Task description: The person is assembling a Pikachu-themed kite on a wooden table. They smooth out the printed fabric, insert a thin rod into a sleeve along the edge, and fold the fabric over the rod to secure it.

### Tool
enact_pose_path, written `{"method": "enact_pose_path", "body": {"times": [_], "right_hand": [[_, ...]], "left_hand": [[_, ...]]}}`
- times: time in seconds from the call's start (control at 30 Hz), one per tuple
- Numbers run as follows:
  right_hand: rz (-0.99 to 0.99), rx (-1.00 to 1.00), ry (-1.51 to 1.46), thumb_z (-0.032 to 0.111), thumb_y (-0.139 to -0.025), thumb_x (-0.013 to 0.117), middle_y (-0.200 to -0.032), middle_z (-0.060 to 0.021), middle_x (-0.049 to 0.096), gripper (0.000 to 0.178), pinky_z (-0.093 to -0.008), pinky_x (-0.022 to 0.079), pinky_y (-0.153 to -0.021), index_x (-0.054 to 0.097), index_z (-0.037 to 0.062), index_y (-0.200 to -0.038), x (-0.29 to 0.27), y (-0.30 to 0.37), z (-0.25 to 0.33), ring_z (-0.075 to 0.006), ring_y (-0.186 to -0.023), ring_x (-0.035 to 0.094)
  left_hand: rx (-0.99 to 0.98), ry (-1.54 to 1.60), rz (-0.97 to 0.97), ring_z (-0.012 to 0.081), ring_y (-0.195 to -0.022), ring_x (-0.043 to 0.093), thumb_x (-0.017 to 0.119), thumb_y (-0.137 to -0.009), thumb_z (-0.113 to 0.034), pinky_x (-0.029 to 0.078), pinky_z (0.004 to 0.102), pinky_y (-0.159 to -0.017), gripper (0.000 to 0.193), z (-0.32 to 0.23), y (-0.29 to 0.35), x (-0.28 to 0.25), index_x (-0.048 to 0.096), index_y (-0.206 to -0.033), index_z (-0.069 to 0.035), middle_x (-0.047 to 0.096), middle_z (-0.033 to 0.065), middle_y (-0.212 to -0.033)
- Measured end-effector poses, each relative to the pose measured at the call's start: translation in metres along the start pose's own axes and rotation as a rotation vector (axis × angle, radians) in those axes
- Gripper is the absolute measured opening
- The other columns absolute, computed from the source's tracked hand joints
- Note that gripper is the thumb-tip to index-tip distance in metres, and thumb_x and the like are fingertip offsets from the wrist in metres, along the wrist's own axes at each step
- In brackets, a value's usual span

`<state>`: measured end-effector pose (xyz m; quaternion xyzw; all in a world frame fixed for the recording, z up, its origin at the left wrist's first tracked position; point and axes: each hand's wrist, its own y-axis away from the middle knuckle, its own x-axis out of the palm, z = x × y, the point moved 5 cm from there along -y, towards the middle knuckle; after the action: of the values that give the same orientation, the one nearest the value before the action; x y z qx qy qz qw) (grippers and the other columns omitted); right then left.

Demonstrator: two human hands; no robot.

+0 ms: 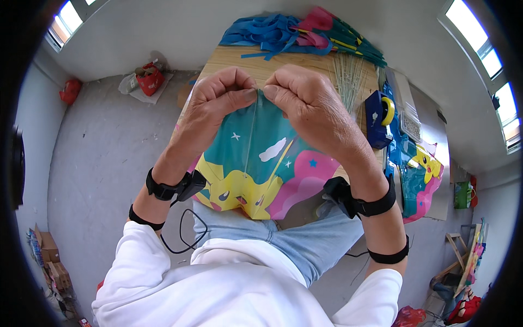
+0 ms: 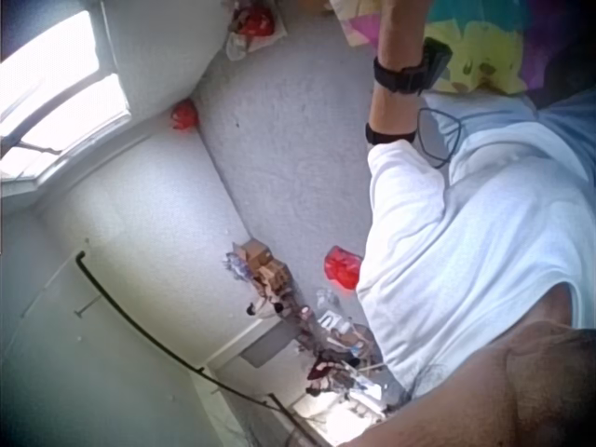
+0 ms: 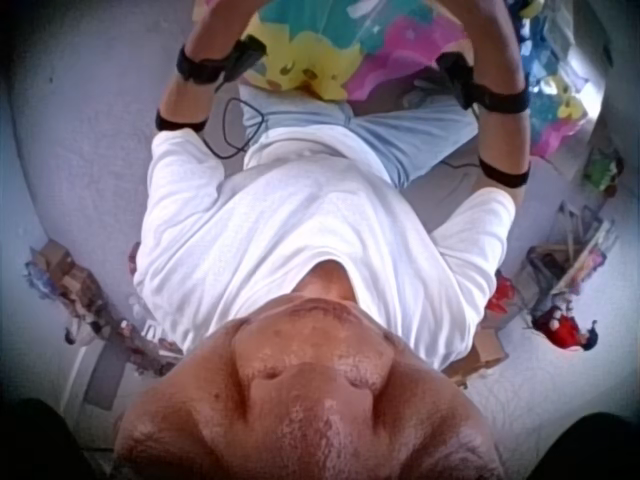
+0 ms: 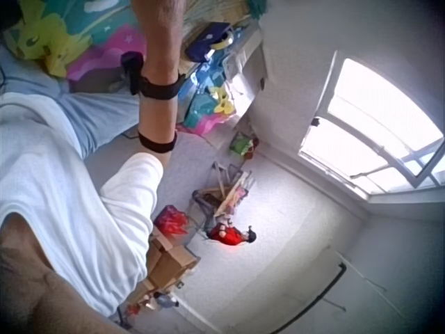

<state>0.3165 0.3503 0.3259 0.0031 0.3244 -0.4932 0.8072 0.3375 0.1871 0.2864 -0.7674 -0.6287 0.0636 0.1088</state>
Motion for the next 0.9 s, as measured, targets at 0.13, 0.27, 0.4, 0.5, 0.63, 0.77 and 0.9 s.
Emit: {"method": "enact_pose_path", "body": {"times": [0.13,0.27,0.4,0.5,0.63,0.77,0.9], "right_hand": [[-0.012,-0.070,0.052,0.009,-0.088,0.065,-0.065,-0.0114,0.056,0.013,-0.0350,0.042,-0.057,0.063,-0.0037,-0.085,0.003,0.002,0.002,-0.0193,-0.061,0.051],[0.081,-0.074,0.144,0.010,-0.087,0.068,-0.066,-0.0081,0.059,0.014,-0.0329,0.041,-0.057,0.064,-0.0029,-0.085,0.003,0.001,0.003,-0.0156,-0.062,0.051],[0.078,0.024,-0.108,0.013,-0.086,0.072,-0.067,-0.0058,0.061,0.015,-0.0299,0.044,-0.060,0.069,-0.0013,-0.090,0.000,0.004,-0.008,-0.0147,-0.062,0.052],[0.031,-0.192,-0.032,0.017,-0.084,0.074,-0.069,-0.0036,0.063,0.021,-0.0282,0.047,-0.064,0.073,0.0003,-0.097,-0.002,0.015,-0.022,-0.0125,-0.064,0.056],[0.070,0.061,-0.160,0.022,-0.085,0.075,-0.074,-0.0024,0.067,0.026,-0.0271,0.050,-0.071,0.075,0.0004,-0.100,-0.018,0.020,-0.040,-0.0105,-0.068,0.062],[-0.256,0.348,-0.257,0.022,-0.088,0.073,-0.075,-0.0038,0.069,0.024,-0.0255,0.053,-0.073,0.074,-0.0011,-0.095,-0.078,0.023,-0.043,-0.0128,-0.073,0.067],[-0.438,0.452,-0.567,0.021,-0.089,0.073,-0.089,-0.0084,0.071,0.026,-0.0318,0.056,-0.079,0.069,-0.0012,-0.100,-0.139,0.044,-0.060,-0.0178,-0.085,0.070]], "left_hand": [[0.022,0.016,-0.003,0.0042,-0.080,0.056,0.065,-0.092,-0.010,0.046,0.0186,-0.074,0.006,0.000,-0.001,-0.001,0.066,-0.092,-0.004,0.062,-0.0012,-0.086],[0.037,0.015,0.028,0.0046,-0.079,0.056,0.064,-0.091,-0.008,0.046,0.0186,-0.073,0.005,0.000,-0.003,0.000,0.066,-0.092,-0.004,0.063,-0.0009,-0.086],[0.071,0.033,0.022,0.0053,-0.081,0.059,0.068,-0.090,-0.007,0.049,0.0199,-0.076,0.004,-0.004,-0.002,0.000,0.067,-0.093,-0.003,0.064,-0.0005,-0.087],[0.231,-0.020,0.041,0.0068,-0.084,0.061,0.070,-0.090,-0.008,0.051,0.0209,-0.079,0.008,-0.018,-0.005,0.001,0.068,-0.097,-0.005,0.066,0.0000,-0.089],[0.498,-0.406,-0.141,0.0105,-0.087,0.063,0.074,-0.089,-0.013,0.052,0.0240,-0.082,0.018,-0.048,-0.023,0.001,0.070,-0.105,-0.007,0.070,0.0021,-0.097],[0.850,-0.802,-0.356,0.0155,-0.092,0.065,0.080,-0.083,-0.024,0.051,0.0324,-0.088,0.033,-0.075,0.002,0.002,0.070,-0.110,-0.007,0.071,0.0058,-0.106],[0.973,-1.109,-0.369,0.0284,-0.121,0.056,0.084,-0.078,-0.032,0.048,0.0401,-0.097,0.048,-0.070,0.038,0.024,0.068,-0.115,-0.005,0.061,0.0137,-0.130]]}}
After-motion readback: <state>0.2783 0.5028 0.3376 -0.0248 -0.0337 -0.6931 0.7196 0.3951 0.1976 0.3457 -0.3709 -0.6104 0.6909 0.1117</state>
